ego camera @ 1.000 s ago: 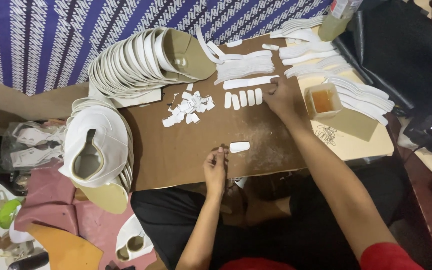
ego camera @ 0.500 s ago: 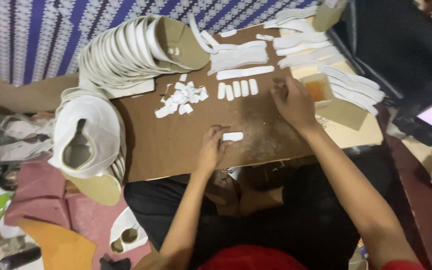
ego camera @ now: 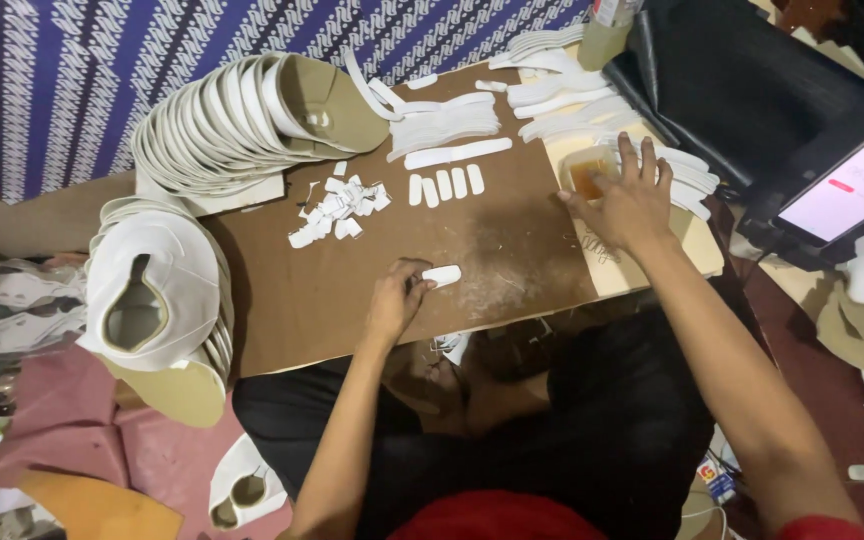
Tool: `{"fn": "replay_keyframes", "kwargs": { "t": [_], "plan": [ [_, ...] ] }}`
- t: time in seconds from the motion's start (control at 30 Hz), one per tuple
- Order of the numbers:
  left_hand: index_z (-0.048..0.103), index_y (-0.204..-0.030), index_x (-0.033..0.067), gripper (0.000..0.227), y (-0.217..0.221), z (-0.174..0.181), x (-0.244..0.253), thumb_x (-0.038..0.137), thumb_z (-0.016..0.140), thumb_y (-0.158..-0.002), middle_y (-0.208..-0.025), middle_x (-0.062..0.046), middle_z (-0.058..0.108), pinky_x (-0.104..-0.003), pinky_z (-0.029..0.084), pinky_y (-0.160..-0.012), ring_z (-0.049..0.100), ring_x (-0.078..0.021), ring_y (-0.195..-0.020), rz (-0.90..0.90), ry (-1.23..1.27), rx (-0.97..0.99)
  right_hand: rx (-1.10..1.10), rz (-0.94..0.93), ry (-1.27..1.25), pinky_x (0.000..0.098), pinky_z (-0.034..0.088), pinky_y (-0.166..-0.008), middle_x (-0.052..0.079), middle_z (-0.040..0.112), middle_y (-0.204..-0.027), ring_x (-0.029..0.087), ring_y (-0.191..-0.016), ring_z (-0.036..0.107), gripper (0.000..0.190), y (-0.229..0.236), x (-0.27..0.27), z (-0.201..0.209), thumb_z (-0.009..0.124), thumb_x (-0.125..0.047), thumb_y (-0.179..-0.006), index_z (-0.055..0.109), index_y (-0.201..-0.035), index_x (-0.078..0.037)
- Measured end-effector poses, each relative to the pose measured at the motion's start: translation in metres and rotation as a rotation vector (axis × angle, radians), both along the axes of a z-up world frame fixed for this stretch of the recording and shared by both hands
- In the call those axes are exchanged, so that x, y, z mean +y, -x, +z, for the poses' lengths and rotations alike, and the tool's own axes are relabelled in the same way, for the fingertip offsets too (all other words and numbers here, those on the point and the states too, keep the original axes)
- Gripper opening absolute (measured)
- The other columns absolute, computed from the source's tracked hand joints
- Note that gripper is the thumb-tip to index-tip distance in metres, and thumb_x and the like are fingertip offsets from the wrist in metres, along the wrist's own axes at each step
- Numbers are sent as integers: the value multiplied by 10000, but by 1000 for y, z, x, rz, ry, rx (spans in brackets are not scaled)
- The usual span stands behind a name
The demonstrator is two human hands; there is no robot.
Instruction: The person sits at a table and repeatedly picks up small white foam pieces, applies glue from a container, and attaches them to larger white shoe components. The person handles the pieces by hand, arranging them in a row on the table as they work.
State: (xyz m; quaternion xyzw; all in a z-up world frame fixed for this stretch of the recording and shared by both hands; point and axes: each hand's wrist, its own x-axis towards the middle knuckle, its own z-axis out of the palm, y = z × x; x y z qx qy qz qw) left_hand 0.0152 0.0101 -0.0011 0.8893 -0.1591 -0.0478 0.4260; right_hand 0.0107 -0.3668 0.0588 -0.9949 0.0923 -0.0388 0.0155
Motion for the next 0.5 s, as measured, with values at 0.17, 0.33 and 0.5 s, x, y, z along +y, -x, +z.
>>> {"fn": "replay_keyframes", "kwargs": {
  "t": [0.17,0.33,0.5],
  "plan": [
    [775,-1078,194,271,3,3,2,280,835,-829,-933,-76,703,-432,576,-846,726,-316,-927,71,57,5,94,-3,-16,580,146,-1183,204,301,-1695,451,-1562,137,670,-19,-14,-21,336,-709,-1051,731,-1337,-250],
    [792,-1051,194,250,24,22,-14,262,851,-817,-957,-69,689,-412,582,-829,723,-292,-908,157,159,-148,21,8,-27,544,199,-1162,180,388,-1654,414,-1552,209,632,-12,-19,-18,359,-668,-1084,802,-1177,-228],
    [778,-1040,203,242,63,-5,-64,253,860,-818,-927,-1,659,-333,585,-769,707,-228,-842,141,201,-198,-378,138,-39,467,334,-1038,109,559,-1398,329,-1393,413,449,22,-12,-15,564,-532,-1120,784,-1039,-148]
  ]
}}
